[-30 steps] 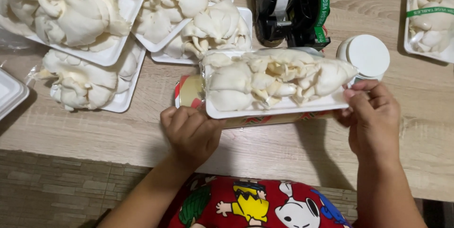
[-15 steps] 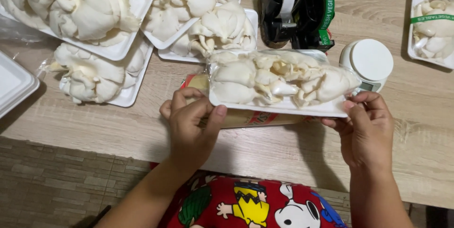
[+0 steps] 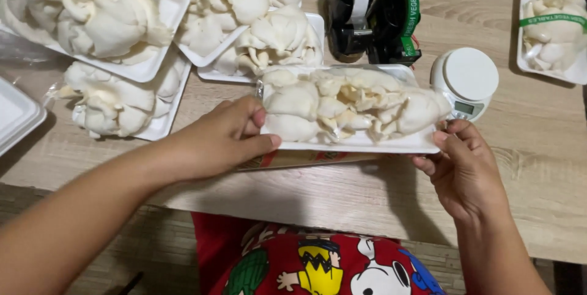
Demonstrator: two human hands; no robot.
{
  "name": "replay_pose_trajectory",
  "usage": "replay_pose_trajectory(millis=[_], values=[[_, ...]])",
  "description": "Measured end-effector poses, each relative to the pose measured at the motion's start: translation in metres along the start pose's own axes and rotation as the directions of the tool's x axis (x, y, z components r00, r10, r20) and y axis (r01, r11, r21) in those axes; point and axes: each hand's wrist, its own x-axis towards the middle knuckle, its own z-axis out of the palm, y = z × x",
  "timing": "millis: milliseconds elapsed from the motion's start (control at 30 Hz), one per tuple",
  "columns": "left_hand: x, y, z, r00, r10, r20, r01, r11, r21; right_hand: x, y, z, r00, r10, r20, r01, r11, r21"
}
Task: Manually packaging oyster mushrooms into styrofoam trays and sealing them with plastic wrap.
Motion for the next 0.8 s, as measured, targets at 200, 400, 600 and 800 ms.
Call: replay_pose_trajectory(millis=[200,400,600,800], values=[[-0.016,0.03,-0.015,0.983,-0.165,0.078,0.149,0.972,0.182,-0.003,-0.004,0.003,1.0,0.009,0.026,-0.009,1.0,-0.02],[-0.004,0.017,-0.005,0.996,0.081,0.042,-0.091,0.858,0.506,-0.001,-0.007,-0.005,0.997,-0.004,0.083,0.008,0.999,-0.052],[-0.01,0.009,-0.006,0.942,0.325,0.083,-0.31,0.751,0.583,0.002,-0.005,-0.017,0.993,-0.039,0.107,0.052,0.991,-0.12],[-0.01,0.003,-0.001,0.97,0.244,0.018,-0.23,0.884,0.407,-0.004,-0.001,-0.01,0.997,-0.029,0.07,0.036,0.994,-0.1]])
